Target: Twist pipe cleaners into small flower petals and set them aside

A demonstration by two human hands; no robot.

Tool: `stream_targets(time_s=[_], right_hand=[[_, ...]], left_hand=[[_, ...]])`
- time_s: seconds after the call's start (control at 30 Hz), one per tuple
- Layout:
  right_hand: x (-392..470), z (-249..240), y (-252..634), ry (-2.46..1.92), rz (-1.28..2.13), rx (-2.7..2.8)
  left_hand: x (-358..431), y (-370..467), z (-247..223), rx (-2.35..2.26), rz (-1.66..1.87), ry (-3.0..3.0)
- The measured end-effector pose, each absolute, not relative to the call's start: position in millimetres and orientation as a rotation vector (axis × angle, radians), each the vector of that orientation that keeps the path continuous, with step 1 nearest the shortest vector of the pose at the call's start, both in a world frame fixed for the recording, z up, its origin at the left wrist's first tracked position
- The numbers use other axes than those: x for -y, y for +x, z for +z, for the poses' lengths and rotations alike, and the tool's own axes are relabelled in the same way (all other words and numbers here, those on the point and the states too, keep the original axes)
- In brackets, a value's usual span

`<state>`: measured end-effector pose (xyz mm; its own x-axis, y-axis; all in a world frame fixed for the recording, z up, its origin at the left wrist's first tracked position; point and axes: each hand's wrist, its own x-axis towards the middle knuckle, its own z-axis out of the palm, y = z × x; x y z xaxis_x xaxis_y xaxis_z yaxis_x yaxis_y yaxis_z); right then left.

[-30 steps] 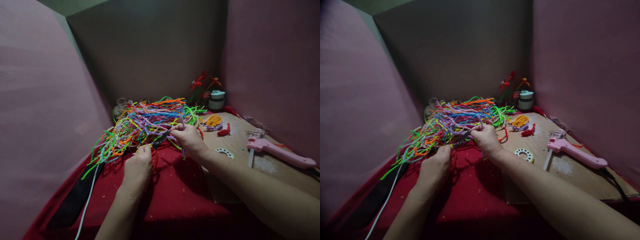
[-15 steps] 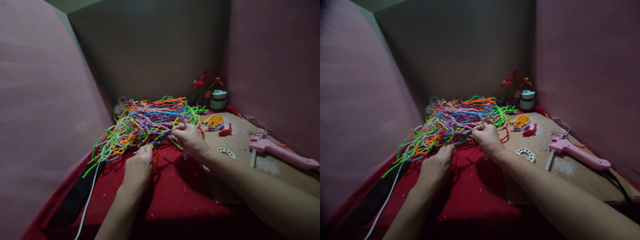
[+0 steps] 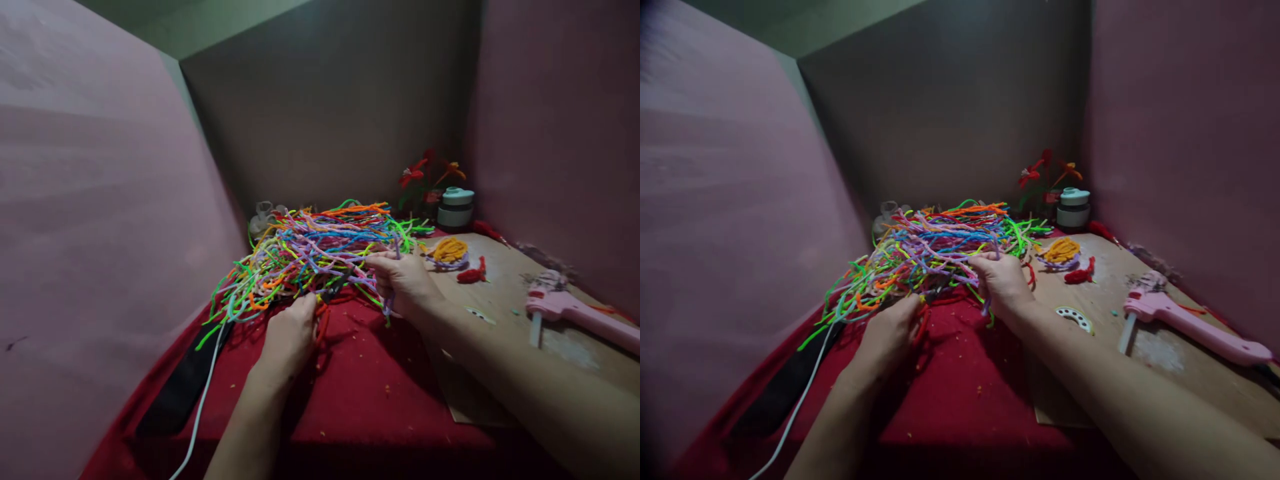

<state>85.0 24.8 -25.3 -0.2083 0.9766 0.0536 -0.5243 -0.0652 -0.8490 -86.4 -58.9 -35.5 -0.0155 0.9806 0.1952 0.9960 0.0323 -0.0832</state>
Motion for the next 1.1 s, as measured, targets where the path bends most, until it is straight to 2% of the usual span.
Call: stream_targets(time_s=[0.17, 0.27, 0.33, 0.43, 0.5, 0.53, 0.6, 0.73, 0.83, 0.93, 1.1], right_hand=[[-27.1, -24.1, 87.0, -0.623, 1.579, 0.871], [-21.9, -26.2, 84.4, -0.598, 1.688, 0.915], [-17.4, -27.1, 82.8, -0.575, 1.733, 0.954], [-11.0, -27.3, 80.7, -0.566, 1.718, 1.043], [-7.7, -27.6, 78.9, -0.587, 1.694, 1.114], [-6.4, -28.0, 77.9, -0.610, 1.688, 1.139], [-5.0, -29.0, 75.8, -0.669, 1.703, 1.165], [-7.4, -31.5, 74.2, -0.736, 1.874, 1.171], [-11.6, -33.2, 75.5, -0.683, 2.006, 1.177], [-14.8, -34.4, 77.4, -0.548, 2.073, 1.165], [-16.8, -36.6, 79.5, -0.423, 2.201, 1.154]], left_hand=[[53.6, -104.5, -32.8, 2.080, 0.033, -2.234], [46.6, -101.0, -23.7, 2.116, -0.103, -2.296], [41.2, -89.1, -17.4, 2.189, -0.495, -2.326], [33.9, -63.4, -12.9, 2.433, -1.446, -2.410], [30.4, -48.9, -13.6, 2.407, -1.967, -2.396], [29.2, -43.9, -14.4, 2.360, -2.093, -2.322], [28.3, -38.9, -16.1, 2.213, -2.023, -2.199], [28.0, -39.8, -15.8, 1.862, -1.453, -2.069], [23.1, -43.4, -12.1, 1.835, -1.304, -2.045], [14.9, -49.2, -8.1, 2.003, -1.444, -2.136], [13.7, -56.8, -10.6, 2.231, -2.145, -2.501]])
